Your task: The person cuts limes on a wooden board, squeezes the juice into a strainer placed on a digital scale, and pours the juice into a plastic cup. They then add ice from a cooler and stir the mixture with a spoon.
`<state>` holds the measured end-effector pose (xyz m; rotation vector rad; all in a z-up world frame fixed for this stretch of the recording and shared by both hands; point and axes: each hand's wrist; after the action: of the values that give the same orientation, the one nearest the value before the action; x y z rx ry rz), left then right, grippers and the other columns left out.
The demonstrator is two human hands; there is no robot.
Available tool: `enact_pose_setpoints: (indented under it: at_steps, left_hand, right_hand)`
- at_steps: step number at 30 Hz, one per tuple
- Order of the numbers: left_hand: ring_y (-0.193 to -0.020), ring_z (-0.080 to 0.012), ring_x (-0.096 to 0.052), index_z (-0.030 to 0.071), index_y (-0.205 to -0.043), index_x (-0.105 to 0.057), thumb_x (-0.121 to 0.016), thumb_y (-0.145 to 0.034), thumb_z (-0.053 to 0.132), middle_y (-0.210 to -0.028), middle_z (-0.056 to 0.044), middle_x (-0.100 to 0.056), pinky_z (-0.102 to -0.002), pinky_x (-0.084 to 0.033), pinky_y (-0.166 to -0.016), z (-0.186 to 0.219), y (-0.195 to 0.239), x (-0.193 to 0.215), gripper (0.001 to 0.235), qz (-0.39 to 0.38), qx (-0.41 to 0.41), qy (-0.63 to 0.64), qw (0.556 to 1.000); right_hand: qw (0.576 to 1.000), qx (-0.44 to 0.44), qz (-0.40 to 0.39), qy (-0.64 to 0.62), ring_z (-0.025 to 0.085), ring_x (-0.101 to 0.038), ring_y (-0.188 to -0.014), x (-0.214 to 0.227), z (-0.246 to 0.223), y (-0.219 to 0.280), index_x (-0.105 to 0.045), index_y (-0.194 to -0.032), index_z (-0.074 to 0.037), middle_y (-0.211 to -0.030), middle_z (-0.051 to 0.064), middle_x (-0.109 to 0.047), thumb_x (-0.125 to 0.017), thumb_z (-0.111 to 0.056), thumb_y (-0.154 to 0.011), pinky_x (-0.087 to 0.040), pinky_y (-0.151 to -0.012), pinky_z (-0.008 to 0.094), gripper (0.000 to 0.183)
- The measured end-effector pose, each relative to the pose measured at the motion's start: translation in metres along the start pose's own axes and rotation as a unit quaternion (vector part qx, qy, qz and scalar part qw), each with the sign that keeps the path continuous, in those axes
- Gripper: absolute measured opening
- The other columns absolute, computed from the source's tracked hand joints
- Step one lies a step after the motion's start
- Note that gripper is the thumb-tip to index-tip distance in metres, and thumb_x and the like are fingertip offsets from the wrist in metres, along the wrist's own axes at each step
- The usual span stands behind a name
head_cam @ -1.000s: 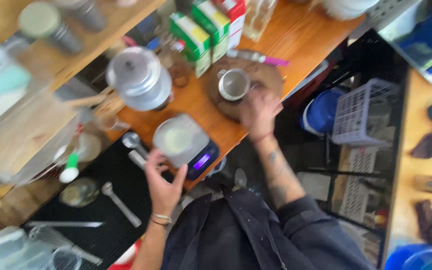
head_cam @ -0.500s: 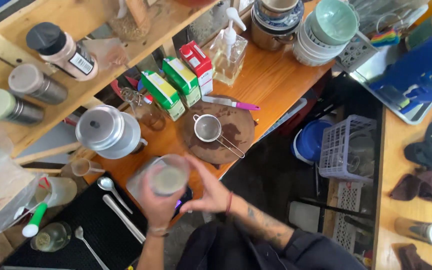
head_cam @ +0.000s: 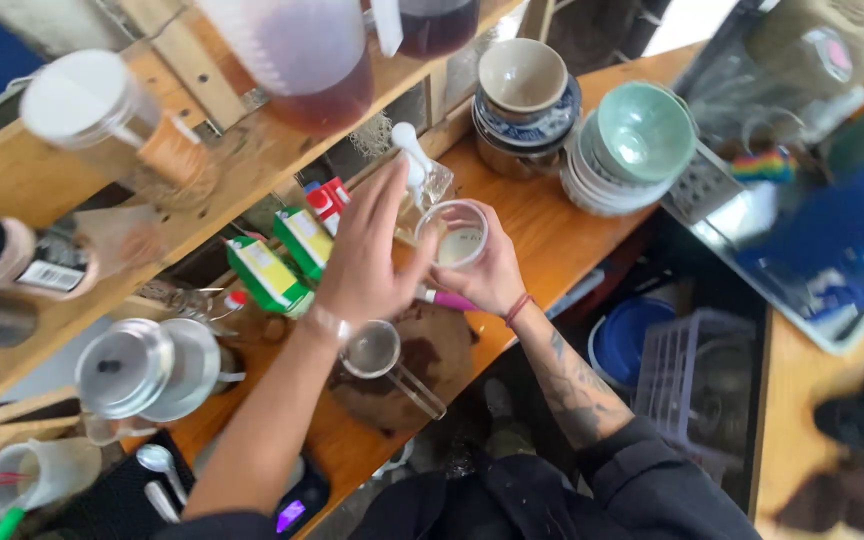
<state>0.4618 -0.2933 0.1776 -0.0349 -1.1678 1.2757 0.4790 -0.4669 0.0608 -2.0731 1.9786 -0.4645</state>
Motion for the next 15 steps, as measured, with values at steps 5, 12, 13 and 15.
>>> enact_pose_setpoints:
  at_steps: [5, 12, 13, 15]
  left_hand:
    - [-0.121, -0.0381, -0.062, -0.001, -0.133, -0.059, -0.047, -0.109, 0.033, -0.125, -0.020, -0.064, -0.044, -0.048, -0.103, -0.096, -0.083, -0.064, 0.044, -0.090, 0.022, -0.152, 0.984]
    - [-0.109, -0.0412, -0.065, 0.010, -0.076, -0.066, -0.029, -0.104, 0.060, -0.110, -0.020, -0.069, -0.048, -0.048, -0.097, -0.112, -0.132, -0.079, 0.068, -0.243, 0.257, -0.098, 0.930]
    - [-0.111, -0.0415, -0.064, 0.010, -0.080, -0.067, -0.030, -0.103, 0.062, -0.112, -0.020, -0.069, -0.047, -0.047, -0.098, -0.118, -0.133, -0.082, 0.067, -0.246, 0.275, -0.060, 0.928]
    - [-0.113, -0.0418, -0.063, 0.011, -0.084, -0.067, -0.032, -0.101, 0.065, -0.114, -0.021, -0.068, -0.047, -0.046, -0.099, -0.109, -0.141, -0.080, 0.067, -0.249, 0.298, -0.024, 0.921]
  right_hand:
    - [0.998, 0.015, -0.048, -0.022, 0.035, -0.070, -0.102, 0.013, 0.033, -0.057, -0.052, -0.135, -0.005, -0.110, 0.018, -0.067, -0.094, -0.016, -0.057, -0.054, -0.091, 0.053, 0.088]
    - [0.989, -0.012, -0.122, -0.087, 0.036, -0.072, -0.097, 0.006, 0.052, -0.088, -0.052, -0.137, -0.005, -0.104, 0.019, -0.068, -0.095, -0.013, -0.051, -0.056, -0.089, 0.053, 0.097]
    - [0.987, -0.011, -0.128, -0.100, 0.034, -0.071, -0.098, 0.006, 0.052, -0.091, -0.053, -0.136, -0.005, -0.106, 0.020, -0.067, -0.096, -0.017, -0.053, -0.055, -0.088, 0.052, 0.094]
    - [0.983, -0.013, -0.137, -0.118, 0.032, -0.069, -0.099, 0.009, 0.047, -0.097, -0.054, -0.134, -0.004, -0.107, 0.020, -0.067, -0.097, -0.020, -0.055, -0.055, -0.088, 0.051, 0.091]
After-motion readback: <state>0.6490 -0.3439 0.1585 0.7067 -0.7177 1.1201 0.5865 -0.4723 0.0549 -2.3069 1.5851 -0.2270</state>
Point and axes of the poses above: each hand's wrist, its own y-axis away from the middle knuckle, its own x-axis out of the back of the hand, z = x × y
